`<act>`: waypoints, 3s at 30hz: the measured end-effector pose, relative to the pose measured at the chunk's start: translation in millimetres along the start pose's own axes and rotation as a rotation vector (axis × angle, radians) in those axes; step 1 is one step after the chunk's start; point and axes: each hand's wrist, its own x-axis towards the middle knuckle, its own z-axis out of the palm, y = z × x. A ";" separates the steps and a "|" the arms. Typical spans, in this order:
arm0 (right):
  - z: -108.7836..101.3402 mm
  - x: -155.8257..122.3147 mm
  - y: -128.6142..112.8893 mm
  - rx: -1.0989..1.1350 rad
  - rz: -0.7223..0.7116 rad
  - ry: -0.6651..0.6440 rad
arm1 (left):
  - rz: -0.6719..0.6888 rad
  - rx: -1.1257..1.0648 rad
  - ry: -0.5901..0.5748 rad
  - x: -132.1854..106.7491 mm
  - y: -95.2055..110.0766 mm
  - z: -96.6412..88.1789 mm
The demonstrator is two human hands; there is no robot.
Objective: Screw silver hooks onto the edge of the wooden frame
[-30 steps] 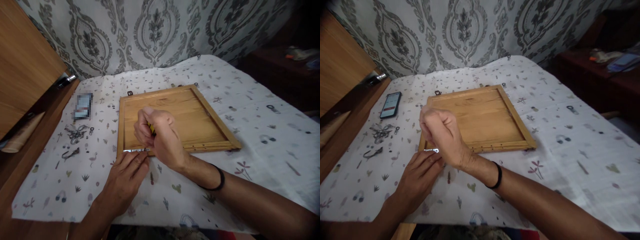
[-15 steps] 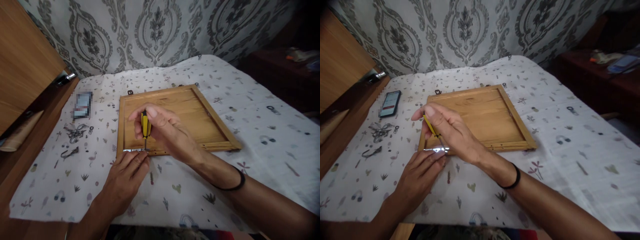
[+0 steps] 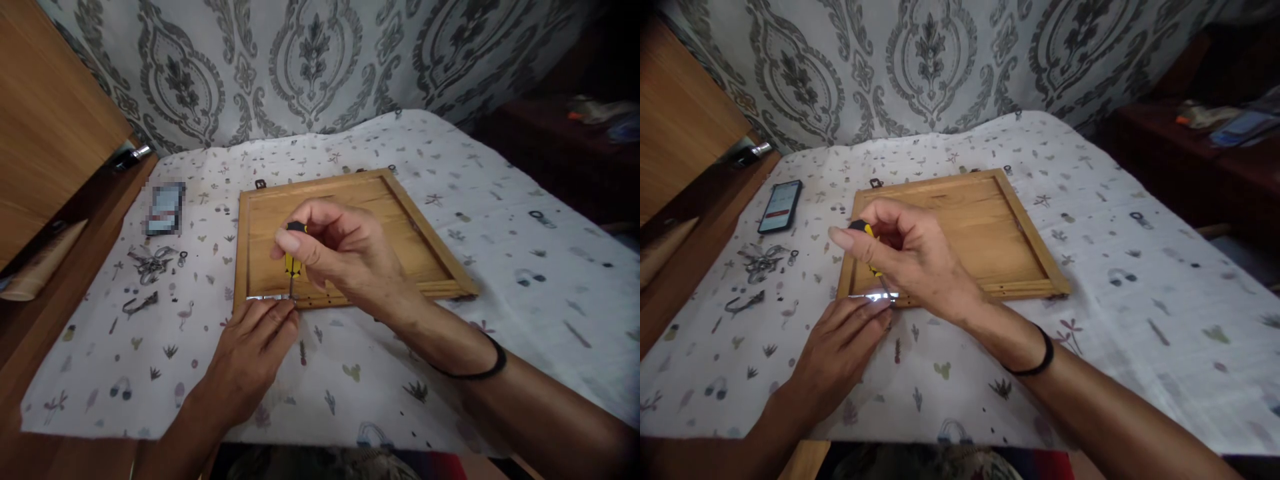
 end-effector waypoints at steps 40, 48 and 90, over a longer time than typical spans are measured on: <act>-7.8 -5.4 -8.3 -0.085 -0.053 -0.102 | -0.030 0.002 0.031 -0.1 4.0 2.4; -9.1 -3.4 -2.3 -0.126 -0.114 -0.048 | -0.036 -0.005 -0.004 -1.0 3.6 2.8; -9.3 -3.0 1.2 -0.119 -0.045 -0.137 | -0.045 -0.010 0.005 -1.6 3.9 2.0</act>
